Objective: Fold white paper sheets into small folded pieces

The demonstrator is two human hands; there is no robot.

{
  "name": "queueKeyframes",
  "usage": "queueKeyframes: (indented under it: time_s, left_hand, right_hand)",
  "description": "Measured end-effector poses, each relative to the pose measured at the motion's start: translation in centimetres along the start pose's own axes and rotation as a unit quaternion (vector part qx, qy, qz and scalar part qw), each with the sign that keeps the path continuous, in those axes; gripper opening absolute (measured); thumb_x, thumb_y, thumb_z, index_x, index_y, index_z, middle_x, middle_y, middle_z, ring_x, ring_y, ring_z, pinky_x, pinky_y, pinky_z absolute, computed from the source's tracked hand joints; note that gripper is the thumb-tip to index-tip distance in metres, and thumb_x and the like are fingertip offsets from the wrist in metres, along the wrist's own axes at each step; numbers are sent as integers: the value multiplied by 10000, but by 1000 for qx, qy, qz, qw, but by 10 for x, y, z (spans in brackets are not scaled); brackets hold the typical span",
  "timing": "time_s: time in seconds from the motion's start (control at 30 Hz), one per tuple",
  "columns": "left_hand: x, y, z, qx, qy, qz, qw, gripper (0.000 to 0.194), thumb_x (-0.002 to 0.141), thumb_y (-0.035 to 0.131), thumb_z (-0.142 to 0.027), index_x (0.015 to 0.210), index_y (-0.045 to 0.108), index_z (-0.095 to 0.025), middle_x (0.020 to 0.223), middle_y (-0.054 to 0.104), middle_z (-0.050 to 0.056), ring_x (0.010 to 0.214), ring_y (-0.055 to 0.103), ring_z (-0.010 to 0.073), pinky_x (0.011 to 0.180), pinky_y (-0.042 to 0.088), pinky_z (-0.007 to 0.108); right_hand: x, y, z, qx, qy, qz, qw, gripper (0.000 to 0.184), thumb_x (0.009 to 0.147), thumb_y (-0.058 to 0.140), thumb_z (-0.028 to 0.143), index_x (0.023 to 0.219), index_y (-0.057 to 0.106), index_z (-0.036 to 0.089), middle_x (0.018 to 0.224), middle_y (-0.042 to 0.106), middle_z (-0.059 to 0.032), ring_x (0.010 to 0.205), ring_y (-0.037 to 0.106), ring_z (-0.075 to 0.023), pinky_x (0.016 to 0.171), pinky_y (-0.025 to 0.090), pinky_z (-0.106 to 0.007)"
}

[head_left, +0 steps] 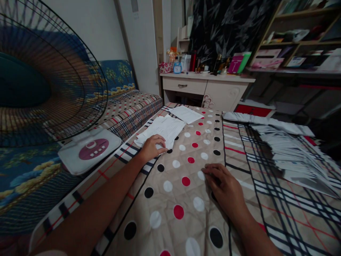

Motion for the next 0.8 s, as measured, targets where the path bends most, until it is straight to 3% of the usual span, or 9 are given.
queueKeyframes:
  time_s: [0.1, 0.23, 0.37, 0.47, 0.6, 0.8]
  left_hand:
    - [-1, -3, -1, 21, -12, -5, 1000, 170, 688, 815, -234, 707, 656, -177, 923, 679, 62, 894, 640, 194, 838, 502, 338]
    - [-2, 1, 6, 64, -71, 21, 995, 232, 687, 804, -262, 859, 676, -174, 840, 689, 34, 775, 622, 168, 728, 490, 295]
    - [-3, 9, 10, 84, -122, 68, 987, 129, 721, 756, -282, 776, 687, -187, 709, 669, 2, 682, 597, 147, 641, 453, 268]
    - [-2, 6, 5, 91, -129, 60, 986, 111, 707, 759, -246, 748, 679, -181, 790, 669, 16, 707, 601, 144, 654, 464, 266]
    - [-1, -2, 1, 111, -132, 30, 985, 244, 659, 806, -226, 869, 699, -162, 915, 630, 40, 694, 578, 131, 700, 496, 286]
    - [-4, 7, 0, 117, -123, 66, 983, 95, 741, 741, -233, 739, 663, -180, 880, 614, 25, 757, 590, 146, 714, 488, 282]
  right_hand:
    - [0, 0, -1, 2, -3, -2, 1000, 231, 901, 503, 268, 971, 721, 234, 1124, 641, -59, 951, 669, -205, 809, 536, -341]
    - [0, 0, -2, 8, 1, -1, 1000, 223, 902, 508, 275, 959, 719, 229, 1117, 641, -60, 952, 667, -206, 820, 534, -343]
    - [0, 0, -1, 8, 5, 4, 1000, 230, 907, 499, 273, 966, 718, 233, 1119, 637, -60, 961, 665, -206, 837, 528, -347]
    - [0, 0, 0, 9, 2, 5, 1000, 233, 907, 499, 273, 967, 720, 230, 1120, 636, -62, 962, 665, -206, 832, 529, -346]
    - [0, -1, 1, 13, 0, 0, 1000, 228, 903, 506, 269, 968, 721, 231, 1124, 639, -62, 965, 665, -205, 849, 525, -345]
    - [0, -1, 0, 12, 4, 1, 1000, 223, 894, 512, 264, 955, 726, 243, 1116, 645, -51, 963, 665, -203, 814, 524, -332]
Point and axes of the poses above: each hand's wrist, its own x-axis towards the middle knuckle, its own y-axis out of the palm, z = x × y, the point moved 9 cm from there along x, towards the middle knuckle
